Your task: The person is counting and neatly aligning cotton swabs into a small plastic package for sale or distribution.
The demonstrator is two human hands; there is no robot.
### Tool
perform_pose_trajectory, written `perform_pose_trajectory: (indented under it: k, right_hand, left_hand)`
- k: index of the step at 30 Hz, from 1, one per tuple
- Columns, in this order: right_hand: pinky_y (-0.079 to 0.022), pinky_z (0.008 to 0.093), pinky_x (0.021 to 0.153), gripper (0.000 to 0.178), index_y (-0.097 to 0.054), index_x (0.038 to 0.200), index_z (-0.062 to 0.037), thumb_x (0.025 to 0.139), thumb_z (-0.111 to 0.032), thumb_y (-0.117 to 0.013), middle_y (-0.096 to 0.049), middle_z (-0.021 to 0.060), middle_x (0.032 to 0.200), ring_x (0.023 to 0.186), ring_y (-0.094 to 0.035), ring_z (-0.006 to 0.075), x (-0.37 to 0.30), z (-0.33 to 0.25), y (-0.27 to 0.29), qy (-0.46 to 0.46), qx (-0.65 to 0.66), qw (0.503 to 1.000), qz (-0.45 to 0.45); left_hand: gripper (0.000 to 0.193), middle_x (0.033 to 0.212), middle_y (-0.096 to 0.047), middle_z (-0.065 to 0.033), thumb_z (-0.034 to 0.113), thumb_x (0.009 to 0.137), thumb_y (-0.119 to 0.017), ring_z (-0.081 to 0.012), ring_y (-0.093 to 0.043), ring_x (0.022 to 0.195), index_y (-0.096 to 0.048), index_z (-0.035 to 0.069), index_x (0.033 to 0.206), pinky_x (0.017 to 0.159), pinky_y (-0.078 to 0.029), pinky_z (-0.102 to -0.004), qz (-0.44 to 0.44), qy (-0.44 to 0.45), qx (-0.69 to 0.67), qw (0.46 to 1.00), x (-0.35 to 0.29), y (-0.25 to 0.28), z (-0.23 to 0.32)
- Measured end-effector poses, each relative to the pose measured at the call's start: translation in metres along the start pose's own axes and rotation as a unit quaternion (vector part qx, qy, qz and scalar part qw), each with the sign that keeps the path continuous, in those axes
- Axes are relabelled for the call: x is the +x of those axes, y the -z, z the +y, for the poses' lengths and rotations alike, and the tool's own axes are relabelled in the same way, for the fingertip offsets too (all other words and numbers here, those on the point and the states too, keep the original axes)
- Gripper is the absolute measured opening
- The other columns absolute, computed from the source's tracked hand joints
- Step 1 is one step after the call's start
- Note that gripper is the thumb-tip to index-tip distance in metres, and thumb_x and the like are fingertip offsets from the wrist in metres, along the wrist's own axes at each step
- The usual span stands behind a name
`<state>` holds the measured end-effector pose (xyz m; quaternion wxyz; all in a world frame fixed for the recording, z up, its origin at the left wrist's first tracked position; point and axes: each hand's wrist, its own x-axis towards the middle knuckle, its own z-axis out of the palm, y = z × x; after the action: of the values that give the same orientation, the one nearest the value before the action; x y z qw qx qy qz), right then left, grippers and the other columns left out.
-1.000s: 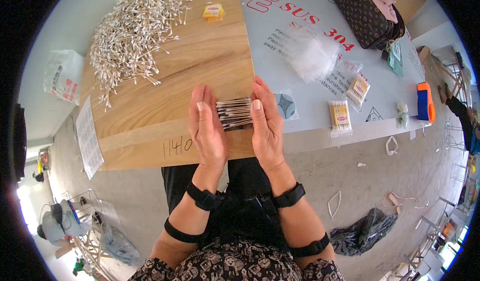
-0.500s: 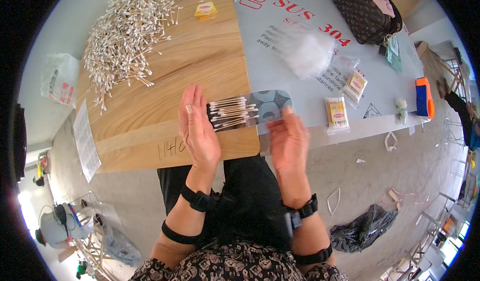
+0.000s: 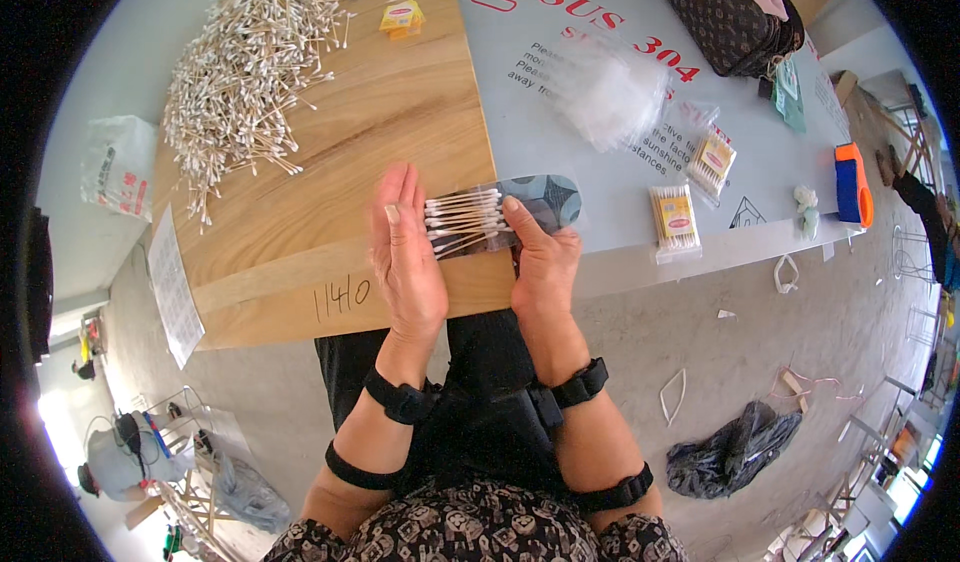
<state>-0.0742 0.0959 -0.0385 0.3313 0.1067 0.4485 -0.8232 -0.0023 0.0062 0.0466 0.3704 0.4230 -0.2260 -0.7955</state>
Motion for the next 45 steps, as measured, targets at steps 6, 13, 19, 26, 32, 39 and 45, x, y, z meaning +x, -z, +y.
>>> perform_pose_trajectory:
  k: [6, 13, 19, 26, 32, 39, 45]
  right_hand:
    - [-0.051, 0.0256, 0.075, 0.008, -0.07, 0.091, -0.0029, 0.084, -0.002, -0.072, -0.07, 0.0025, 0.091, 0.08, -0.063, 0.0107, -0.007, 0.001, -0.006, 0.027, -0.015, 1.0, -0.002]
    - [-0.05, 0.023, 0.069, 0.003, -0.069, 0.088, -0.0019, 0.086, -0.002, -0.068, -0.069, 0.002, 0.085, 0.076, -0.063, 0.01, -0.009, -0.009, -0.005, -0.019, 0.004, 1.0, -0.017]
    - [-0.053, 0.0255, 0.069, 0.005, -0.068, 0.092, -0.0016, 0.087, -0.002, -0.066, -0.069, 0.0037, 0.087, 0.076, -0.064, 0.0107, -0.01, -0.009, -0.002, -0.006, -0.017, 0.998, -0.052]
    - [-0.054, 0.0282, 0.067, 0.008, -0.064, 0.096, -0.0029, 0.088, -0.005, -0.066, -0.068, 0.0045, 0.09, 0.076, -0.065, 0.0124, -0.004, -0.016, -0.014, -0.046, 0.035, 0.998, -0.004]
    - [-0.054, 0.0293, 0.068, 0.015, -0.062, 0.095, -0.0039, 0.084, -0.001, -0.071, -0.068, 0.0046, 0.088, 0.077, -0.065, 0.014, 0.008, -0.009, -0.006, -0.017, 0.007, 1.0, -0.004]
    - [-0.054, 0.0291, 0.068, 0.017, -0.063, 0.099, -0.0036, 0.084, 0.0, -0.069, -0.068, 0.0046, 0.09, 0.076, -0.064, 0.0139, 0.003, -0.006, -0.004, -0.027, 0.004, 0.999, -0.028]
    - [-0.053, 0.0282, 0.068, 0.013, -0.063, 0.1, -0.0019, 0.088, -0.005, -0.066, -0.068, 0.0038, 0.089, 0.076, -0.064, 0.013, -0.004, -0.008, -0.003, -0.033, 0.001, 0.999, -0.028]
  left_hand:
    - [0.066, 0.154, -0.026, -0.0213, 0.04, 0.1, -0.045, -0.0354, -0.023, 0.144, -0.028, -0.005, 0.146, 0.118, -0.016, -0.0477, -0.11, -0.284, 0.484, 0.82, 0.008, 0.036, -0.016]
    - [0.083, 0.156, -0.021, -0.0217, 0.045, 0.088, -0.057, -0.0369, -0.019, 0.146, -0.026, -0.003, 0.148, 0.115, -0.014, -0.0564, -0.197, -0.315, 0.798, 0.474, -0.028, 0.061, -0.031]
    - [0.085, 0.157, -0.02, -0.0215, 0.045, 0.087, -0.06, -0.0364, -0.019, 0.146, -0.026, -0.003, 0.148, 0.116, -0.013, -0.0544, -0.19, -0.324, 0.802, 0.464, -0.024, 0.059, -0.029]
    - [0.072, 0.156, -0.02, -0.0239, 0.043, 0.099, -0.046, -0.0374, -0.021, 0.145, -0.023, -0.004, 0.149, 0.116, -0.02, -0.0457, -0.197, -0.384, 0.592, 0.68, -0.01, 0.064, -0.023]
    - [0.067, 0.155, -0.018, -0.0251, 0.04, 0.104, -0.036, -0.0321, -0.017, 0.146, -0.018, -0.006, 0.149, 0.12, -0.013, -0.0427, -0.041, 0.009, 0.027, 0.999, 0.005, -0.001, -0.003]
    - [0.071, 0.157, -0.02, -0.021, 0.044, 0.101, -0.042, -0.0317, -0.02, 0.146, -0.022, -0.005, 0.148, 0.118, -0.016, -0.0472, -0.153, -0.317, 0.464, 0.813, 0.012, 0.045, -0.028]
    - [0.086, 0.156, -0.022, -0.0202, 0.056, 0.09, -0.05, -0.0347, -0.02, 0.146, -0.027, -0.002, 0.148, 0.116, -0.013, -0.0542, -0.202, -0.342, 0.8, 0.449, -0.011, 0.05, -0.029]
